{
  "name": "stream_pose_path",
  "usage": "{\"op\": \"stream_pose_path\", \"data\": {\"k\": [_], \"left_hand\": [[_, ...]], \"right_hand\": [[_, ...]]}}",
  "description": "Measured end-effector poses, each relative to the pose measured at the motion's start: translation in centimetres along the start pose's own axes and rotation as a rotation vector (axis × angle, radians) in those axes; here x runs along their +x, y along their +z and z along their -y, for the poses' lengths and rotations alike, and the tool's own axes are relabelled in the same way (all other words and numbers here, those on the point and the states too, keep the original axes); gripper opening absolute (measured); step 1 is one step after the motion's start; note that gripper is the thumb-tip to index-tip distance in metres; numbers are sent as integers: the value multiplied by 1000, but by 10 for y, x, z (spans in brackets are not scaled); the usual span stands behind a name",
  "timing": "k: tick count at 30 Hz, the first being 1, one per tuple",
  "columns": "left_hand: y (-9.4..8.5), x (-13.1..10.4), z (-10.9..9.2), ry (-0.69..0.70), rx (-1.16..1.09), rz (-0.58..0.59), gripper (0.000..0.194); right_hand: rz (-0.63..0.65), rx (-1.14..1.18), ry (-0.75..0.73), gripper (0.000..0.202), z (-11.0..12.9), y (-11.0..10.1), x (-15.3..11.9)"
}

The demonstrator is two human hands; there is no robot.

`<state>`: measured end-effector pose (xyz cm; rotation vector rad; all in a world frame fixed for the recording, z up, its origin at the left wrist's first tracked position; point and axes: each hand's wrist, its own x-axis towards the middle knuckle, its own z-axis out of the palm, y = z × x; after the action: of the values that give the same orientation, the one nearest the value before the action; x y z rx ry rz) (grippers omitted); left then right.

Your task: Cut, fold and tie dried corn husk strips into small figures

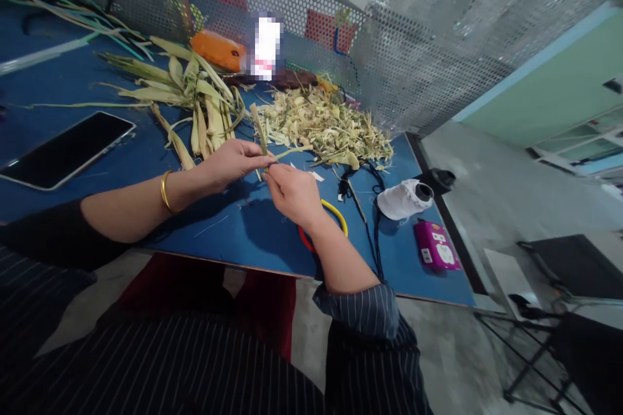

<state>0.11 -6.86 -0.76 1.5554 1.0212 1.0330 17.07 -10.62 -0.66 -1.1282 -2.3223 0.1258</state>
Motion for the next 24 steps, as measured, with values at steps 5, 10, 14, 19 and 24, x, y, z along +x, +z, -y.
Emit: {"op": "stream_pose_path", "data": {"k": [5, 10, 14, 19, 24], "left_hand": [[-5, -4, -10, 49, 141, 151, 43], [4, -10, -12, 60, 311, 334, 43], [9, -13, -13, 56, 304, 369, 30], [7, -14, -13, -30, 82, 309, 36], [-1, -6, -12, -122, -312, 121, 26]], "right_hand": [[-297, 137, 208, 28, -3, -11, 2], [-256, 248, 237, 25, -9, -7, 4], [-328, 272, 314, 32, -8, 3, 5], [-485, 9, 209, 25, -7, -1, 4], [-769, -208, 106, 23, 1, -16, -8]]}}
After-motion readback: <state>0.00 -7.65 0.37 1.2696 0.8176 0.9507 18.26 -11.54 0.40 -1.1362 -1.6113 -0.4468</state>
